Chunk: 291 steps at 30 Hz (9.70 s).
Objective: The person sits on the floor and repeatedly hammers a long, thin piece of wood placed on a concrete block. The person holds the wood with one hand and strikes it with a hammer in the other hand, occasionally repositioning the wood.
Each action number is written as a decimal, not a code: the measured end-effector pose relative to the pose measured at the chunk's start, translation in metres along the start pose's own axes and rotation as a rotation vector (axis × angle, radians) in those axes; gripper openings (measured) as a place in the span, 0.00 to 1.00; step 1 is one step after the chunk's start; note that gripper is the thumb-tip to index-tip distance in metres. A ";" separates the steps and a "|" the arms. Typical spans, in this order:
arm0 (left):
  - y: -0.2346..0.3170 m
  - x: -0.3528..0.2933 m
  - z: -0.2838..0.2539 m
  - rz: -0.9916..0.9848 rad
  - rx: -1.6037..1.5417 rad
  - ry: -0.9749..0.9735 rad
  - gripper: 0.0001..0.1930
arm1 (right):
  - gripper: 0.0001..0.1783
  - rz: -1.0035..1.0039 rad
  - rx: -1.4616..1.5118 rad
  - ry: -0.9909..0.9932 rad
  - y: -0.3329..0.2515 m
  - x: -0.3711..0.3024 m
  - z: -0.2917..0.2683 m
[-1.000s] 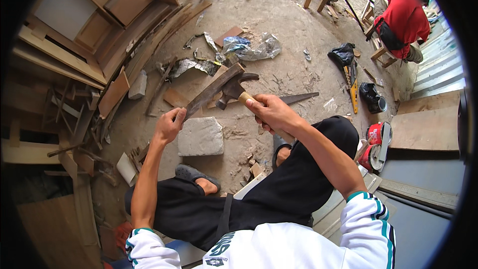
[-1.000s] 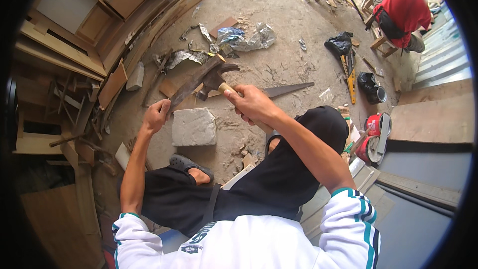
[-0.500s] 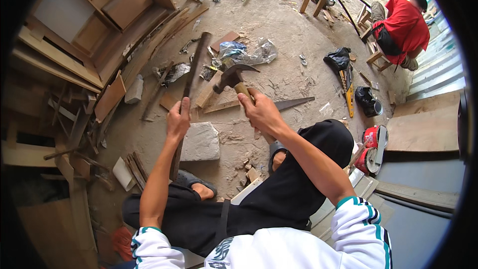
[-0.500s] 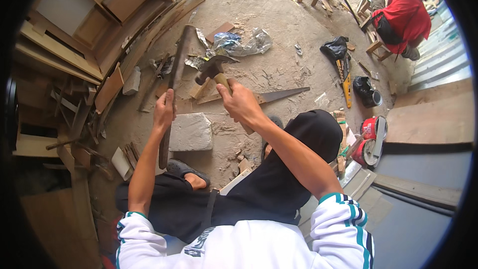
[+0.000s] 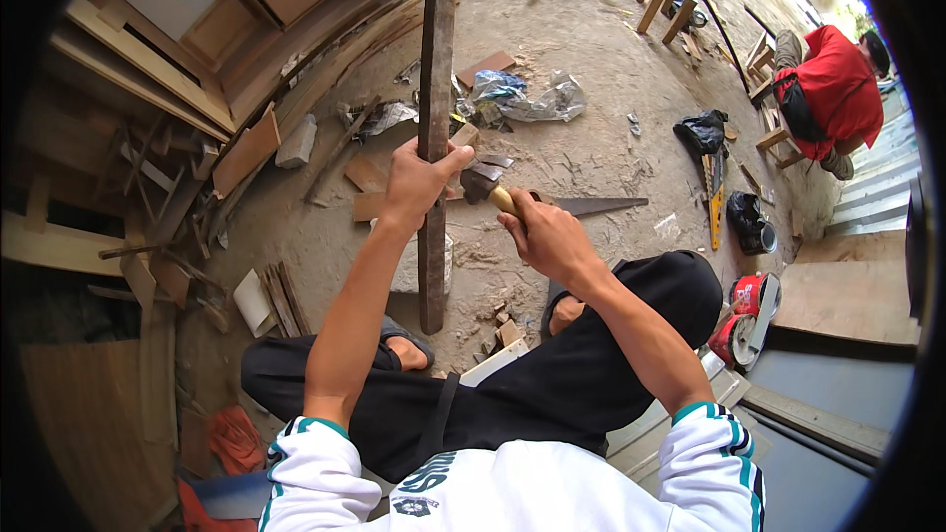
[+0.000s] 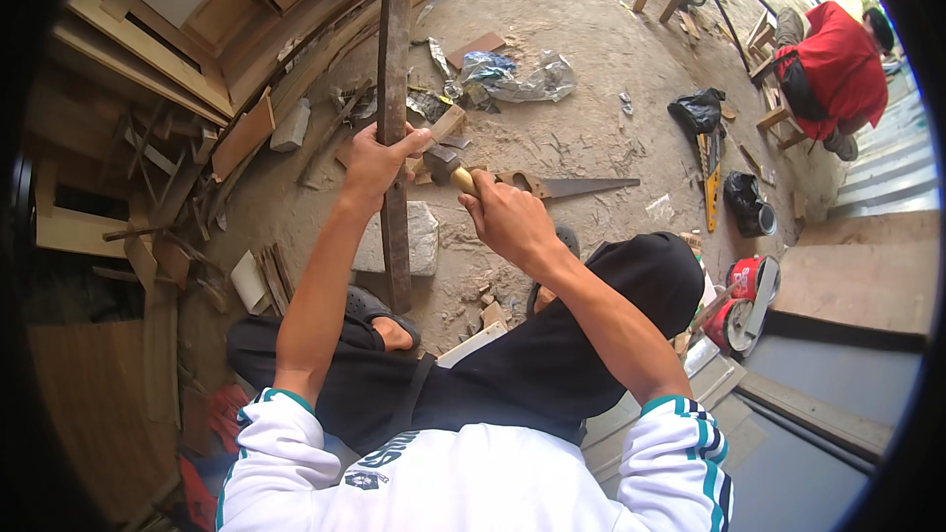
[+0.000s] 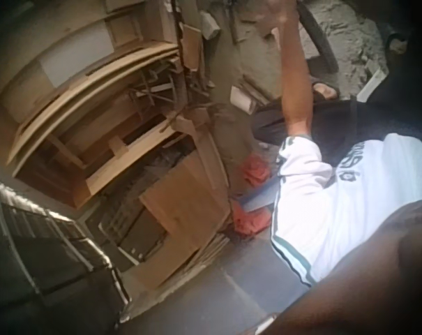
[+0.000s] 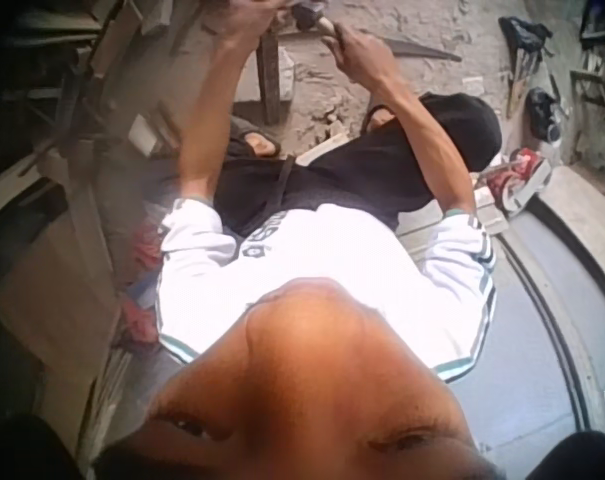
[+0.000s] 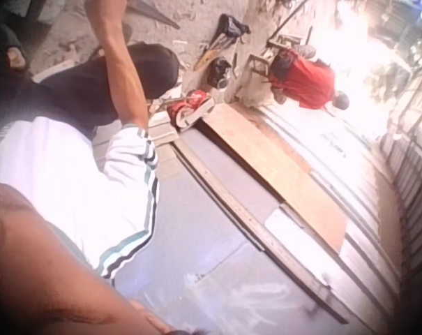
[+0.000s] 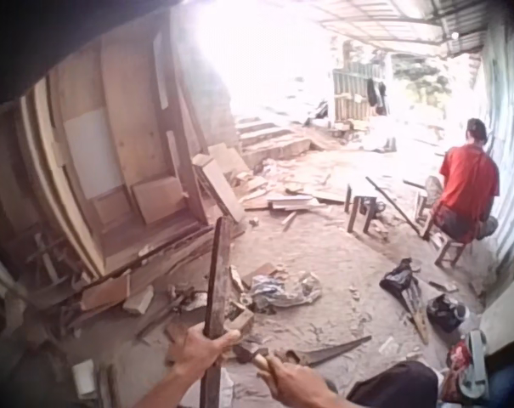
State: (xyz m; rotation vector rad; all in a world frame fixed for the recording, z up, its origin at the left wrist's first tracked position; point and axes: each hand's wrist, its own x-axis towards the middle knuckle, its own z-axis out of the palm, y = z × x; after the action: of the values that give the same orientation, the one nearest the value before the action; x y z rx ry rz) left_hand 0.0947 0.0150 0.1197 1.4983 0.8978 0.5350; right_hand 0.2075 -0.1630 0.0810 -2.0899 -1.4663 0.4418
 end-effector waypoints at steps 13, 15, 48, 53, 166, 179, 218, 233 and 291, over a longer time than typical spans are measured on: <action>-0.011 0.006 0.037 -0.051 -0.051 -0.131 0.12 | 0.16 0.057 -0.224 -0.011 0.032 -0.026 -0.025; -0.014 0.008 0.047 -0.070 -0.049 -0.166 0.12 | 0.17 0.098 -0.252 -0.034 0.033 -0.030 -0.032; -0.235 0.179 0.272 -0.473 0.079 -0.235 0.14 | 0.17 0.789 -0.056 0.051 0.116 -0.048 -0.177; -0.230 0.175 0.235 -0.391 0.040 -0.272 0.20 | 0.18 0.745 -0.082 0.144 0.114 -0.045 -0.171; -0.406 0.060 -0.061 0.256 0.857 0.344 0.16 | 0.18 0.751 0.386 -0.101 0.074 0.006 0.262; -0.420 0.068 -0.063 0.052 0.964 0.457 0.16 | 0.13 0.485 0.346 -0.150 0.055 0.016 0.270; -0.408 0.070 -0.064 -0.091 1.023 0.415 0.27 | 0.13 0.494 0.298 -0.177 0.040 0.027 0.264; -0.425 0.067 -0.078 0.375 0.884 0.417 0.21 | 0.21 0.812 0.191 -0.389 0.034 -0.002 0.148; -0.100 -0.050 -0.065 0.005 0.259 -0.160 0.28 | 0.23 0.466 0.675 -0.738 -0.048 -0.011 -0.027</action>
State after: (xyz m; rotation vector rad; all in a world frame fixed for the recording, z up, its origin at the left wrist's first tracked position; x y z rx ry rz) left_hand -0.0072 0.0102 0.0408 1.7513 0.8622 0.3048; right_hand 0.1824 -0.1673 0.1304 -1.7316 -0.9096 1.7580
